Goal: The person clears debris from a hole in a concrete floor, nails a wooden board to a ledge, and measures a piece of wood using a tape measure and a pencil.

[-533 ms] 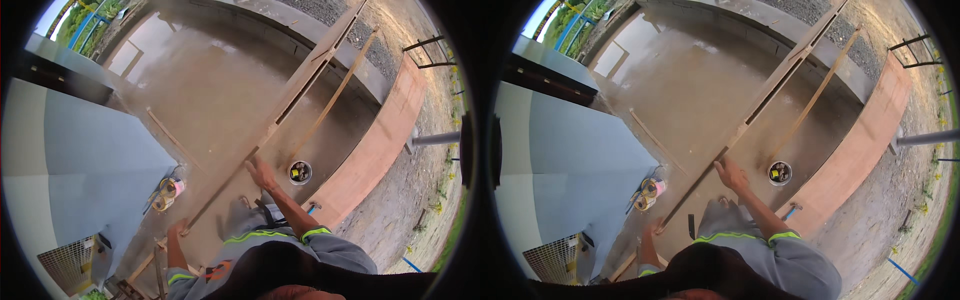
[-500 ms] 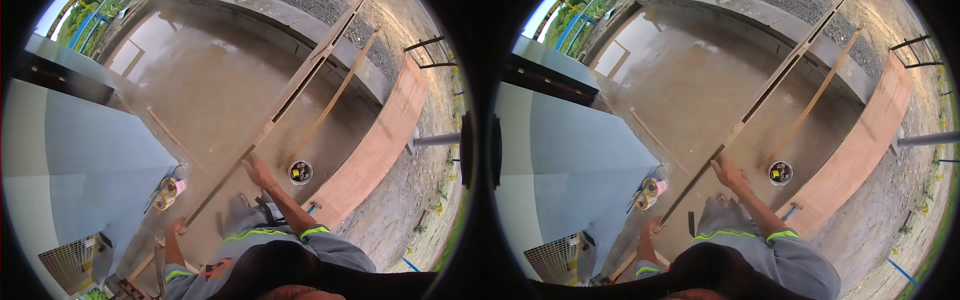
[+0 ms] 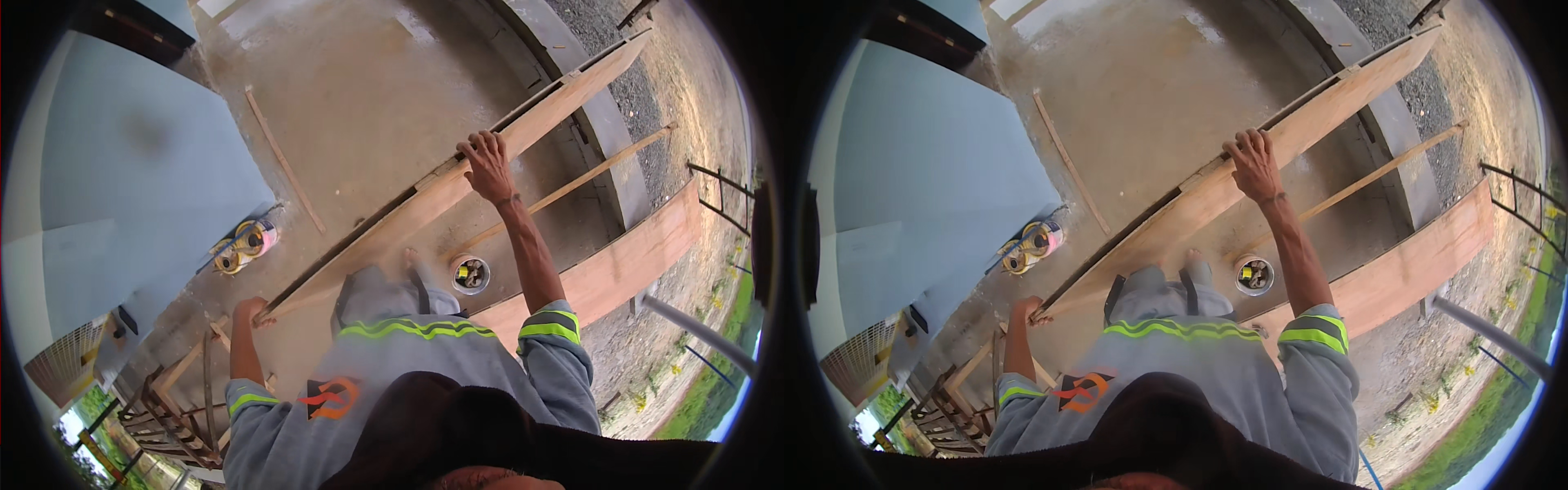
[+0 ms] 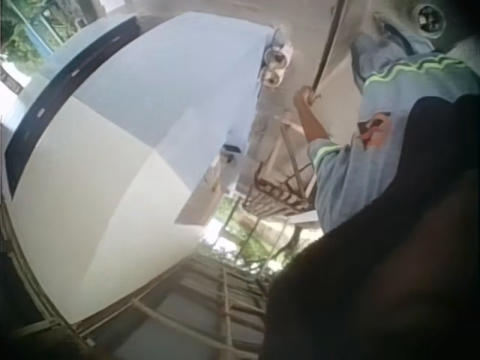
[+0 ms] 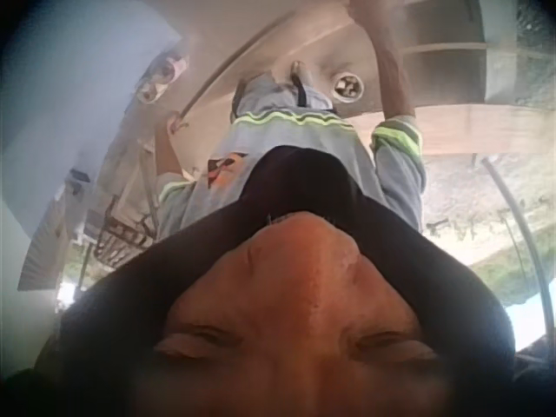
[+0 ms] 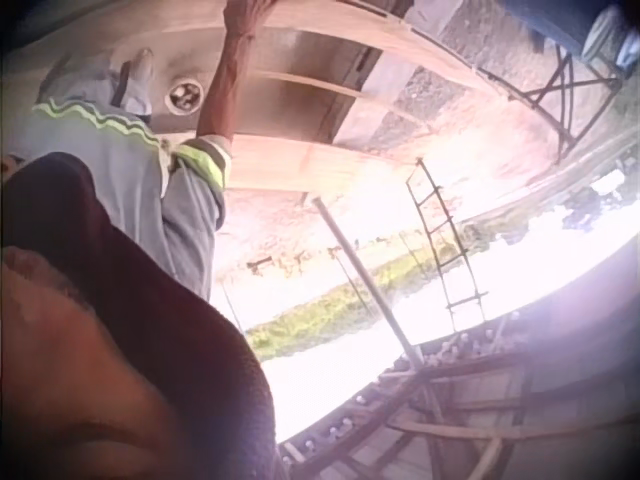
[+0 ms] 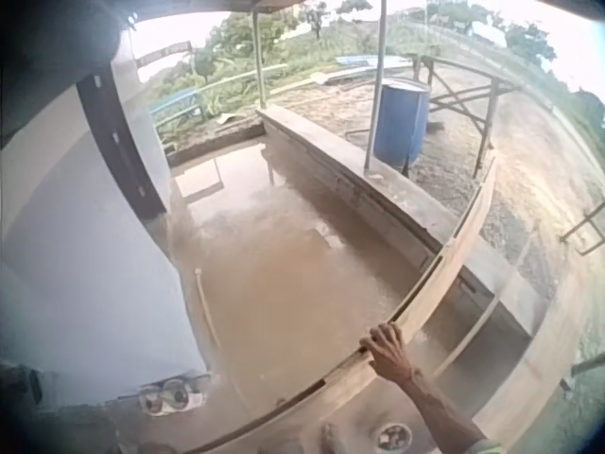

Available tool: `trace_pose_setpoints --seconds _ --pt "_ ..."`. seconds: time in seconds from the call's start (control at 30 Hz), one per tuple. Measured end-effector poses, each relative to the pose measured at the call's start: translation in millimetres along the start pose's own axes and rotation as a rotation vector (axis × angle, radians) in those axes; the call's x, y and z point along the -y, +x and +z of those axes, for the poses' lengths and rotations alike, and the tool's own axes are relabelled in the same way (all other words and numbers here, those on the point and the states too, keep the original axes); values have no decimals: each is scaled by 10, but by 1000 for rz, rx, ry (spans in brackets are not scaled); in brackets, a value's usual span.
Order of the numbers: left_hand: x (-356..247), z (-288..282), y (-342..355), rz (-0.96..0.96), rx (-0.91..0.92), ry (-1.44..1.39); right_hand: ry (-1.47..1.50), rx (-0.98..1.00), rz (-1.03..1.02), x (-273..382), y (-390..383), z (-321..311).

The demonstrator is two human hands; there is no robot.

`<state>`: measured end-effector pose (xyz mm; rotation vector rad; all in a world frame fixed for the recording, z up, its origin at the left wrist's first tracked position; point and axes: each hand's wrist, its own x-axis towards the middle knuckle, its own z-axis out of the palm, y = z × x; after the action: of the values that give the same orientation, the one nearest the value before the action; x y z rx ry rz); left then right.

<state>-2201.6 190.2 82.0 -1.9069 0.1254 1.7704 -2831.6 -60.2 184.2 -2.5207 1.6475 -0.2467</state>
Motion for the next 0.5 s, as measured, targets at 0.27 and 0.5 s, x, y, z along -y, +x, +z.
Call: trace_pose_setpoints --seconds 0.27,0.5 --pt "-52 252 -356 55 -145 9 167 264 -172 -57 342 -188" --pt "-70 250 -493 33 -205 161 163 346 -438 -21 433 -1"
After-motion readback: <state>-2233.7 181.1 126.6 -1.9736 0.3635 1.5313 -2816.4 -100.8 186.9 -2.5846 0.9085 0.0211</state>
